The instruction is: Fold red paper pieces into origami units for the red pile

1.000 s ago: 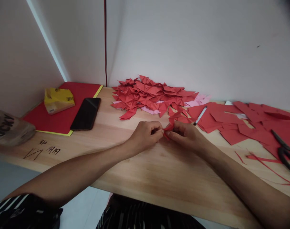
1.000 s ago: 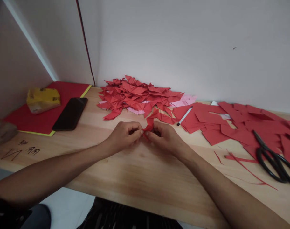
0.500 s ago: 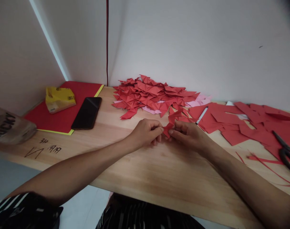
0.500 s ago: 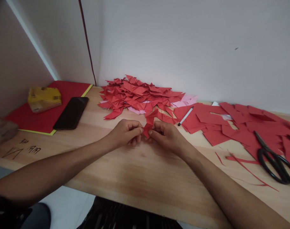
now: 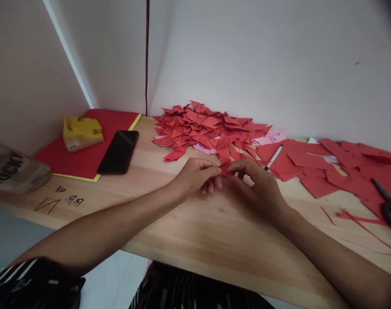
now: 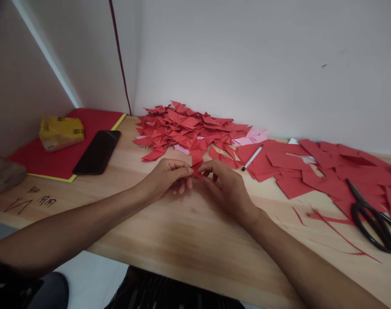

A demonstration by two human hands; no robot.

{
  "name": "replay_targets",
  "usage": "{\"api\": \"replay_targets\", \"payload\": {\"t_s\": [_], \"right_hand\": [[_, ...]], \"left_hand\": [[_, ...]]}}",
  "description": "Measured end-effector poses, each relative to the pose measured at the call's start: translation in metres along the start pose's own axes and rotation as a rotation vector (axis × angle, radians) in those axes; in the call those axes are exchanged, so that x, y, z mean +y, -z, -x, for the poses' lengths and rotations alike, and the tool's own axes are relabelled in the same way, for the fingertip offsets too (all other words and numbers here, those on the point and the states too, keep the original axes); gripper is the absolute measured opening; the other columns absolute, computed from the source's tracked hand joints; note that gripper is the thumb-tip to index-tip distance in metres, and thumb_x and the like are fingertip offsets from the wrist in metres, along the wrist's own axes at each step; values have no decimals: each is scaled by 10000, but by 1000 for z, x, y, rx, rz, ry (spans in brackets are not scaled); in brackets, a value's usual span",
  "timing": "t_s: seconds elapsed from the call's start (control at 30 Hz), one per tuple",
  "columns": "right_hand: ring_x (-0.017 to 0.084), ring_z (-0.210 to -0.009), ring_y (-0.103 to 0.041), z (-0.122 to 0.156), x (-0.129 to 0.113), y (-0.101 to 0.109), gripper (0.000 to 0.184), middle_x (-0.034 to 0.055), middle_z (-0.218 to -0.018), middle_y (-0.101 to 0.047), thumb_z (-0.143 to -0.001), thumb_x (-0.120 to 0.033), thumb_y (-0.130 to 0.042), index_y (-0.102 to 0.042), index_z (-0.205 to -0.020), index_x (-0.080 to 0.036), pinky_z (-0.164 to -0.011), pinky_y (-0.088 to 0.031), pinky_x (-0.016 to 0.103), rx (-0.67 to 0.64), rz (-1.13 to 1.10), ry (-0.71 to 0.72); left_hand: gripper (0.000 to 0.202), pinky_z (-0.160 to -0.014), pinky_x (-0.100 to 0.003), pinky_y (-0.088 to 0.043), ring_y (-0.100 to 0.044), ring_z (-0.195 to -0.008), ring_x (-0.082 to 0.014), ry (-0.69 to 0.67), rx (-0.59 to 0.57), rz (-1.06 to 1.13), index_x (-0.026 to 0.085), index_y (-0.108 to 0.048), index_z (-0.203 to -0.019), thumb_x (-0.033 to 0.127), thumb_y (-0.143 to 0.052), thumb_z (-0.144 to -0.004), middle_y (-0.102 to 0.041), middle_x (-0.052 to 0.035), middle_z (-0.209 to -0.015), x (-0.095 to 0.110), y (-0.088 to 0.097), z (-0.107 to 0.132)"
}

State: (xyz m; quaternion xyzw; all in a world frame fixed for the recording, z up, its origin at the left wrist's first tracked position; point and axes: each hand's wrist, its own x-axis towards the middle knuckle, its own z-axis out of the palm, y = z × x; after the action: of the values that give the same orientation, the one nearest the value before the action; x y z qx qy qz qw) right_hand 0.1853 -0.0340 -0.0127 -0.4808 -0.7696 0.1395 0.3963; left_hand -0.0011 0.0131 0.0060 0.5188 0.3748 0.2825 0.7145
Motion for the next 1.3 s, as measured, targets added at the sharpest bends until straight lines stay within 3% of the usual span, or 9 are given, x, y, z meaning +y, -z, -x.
{"api": "replay_targets", "payload": {"t_s": [0.17, 0.37, 0.5, 0.7, 0.9, 1.03, 1.3], "right_hand": [[141, -674, -572, 0, -2, 2, 57, 11, -790, -664, -902, -221, -583, -635, -879, -226, -612, -451, 280, 17, -27, -80], [173, -738, -631, -2, -6, 1, 143, 38, -819, -679, -889, -339, -611, -597, -827, -212, -644, -478, 302, -25, -323, -319], [162, -692, -613, -4, -6, 0, 166, 34, -780, -664, -878, -348, -611, -573, -805, -205, -606, -463, 290, -43, -347, -378], [147, -629, -558, -5, -6, 2, 131, 27, -756, -633, -856, -303, -583, -547, -781, -202, -551, -415, 283, -59, -214, -401], [132, -607, -527, -7, -12, 3, 99, 13, -734, -625, -831, -270, -564, -540, -766, -200, -549, -399, 270, -71, -153, -388], [119, -579, -500, -8, -15, 3, 107, -1, -688, -603, -830, -265, -553, -540, -747, -198, -531, -378, 258, -79, -129, -370], [124, -594, -515, -8, -14, 2, 100, -3, -694, -607, -838, -255, -555, -532, -758, -199, -541, -387, 260, -89, -121, -373]], "left_hand": [[213, -333, -149, -345, -516, -359, -56, 40, -57, 51, 102, -600, -638, 113, -500, -825, -672, -38, -589, -2, -1, -1], [220, -332, -154, -354, -520, -365, -59, 34, -69, 51, 91, -594, -627, 100, -484, -817, -686, -60, -622, -4, -3, 0], [238, -341, -162, -369, -527, -374, -65, 52, -83, 2, 92, -587, -616, 100, -465, -820, -686, -67, -629, -3, -5, 1], [275, -346, -169, -374, -528, -387, -66, 48, -107, -136, 113, -562, -606, 109, -413, -837, -679, -56, -652, -3, -6, 2], [152, -403, -156, -406, -505, -417, -59, -83, -85, -408, 125, -613, -648, 150, -544, -781, -613, 7, -568, -4, -6, 8], [250, -408, -157, -396, -502, -415, -54, -128, -69, -487, 131, -603, -637, 258, -545, -844, -639, -2, -606, -3, -6, 11], [292, -464, -156, -411, -506, -406, -54, -179, -79, -561, 122, -615, -632, 183, -478, -883, -589, 15, -500, -2, -7, 12]]}}
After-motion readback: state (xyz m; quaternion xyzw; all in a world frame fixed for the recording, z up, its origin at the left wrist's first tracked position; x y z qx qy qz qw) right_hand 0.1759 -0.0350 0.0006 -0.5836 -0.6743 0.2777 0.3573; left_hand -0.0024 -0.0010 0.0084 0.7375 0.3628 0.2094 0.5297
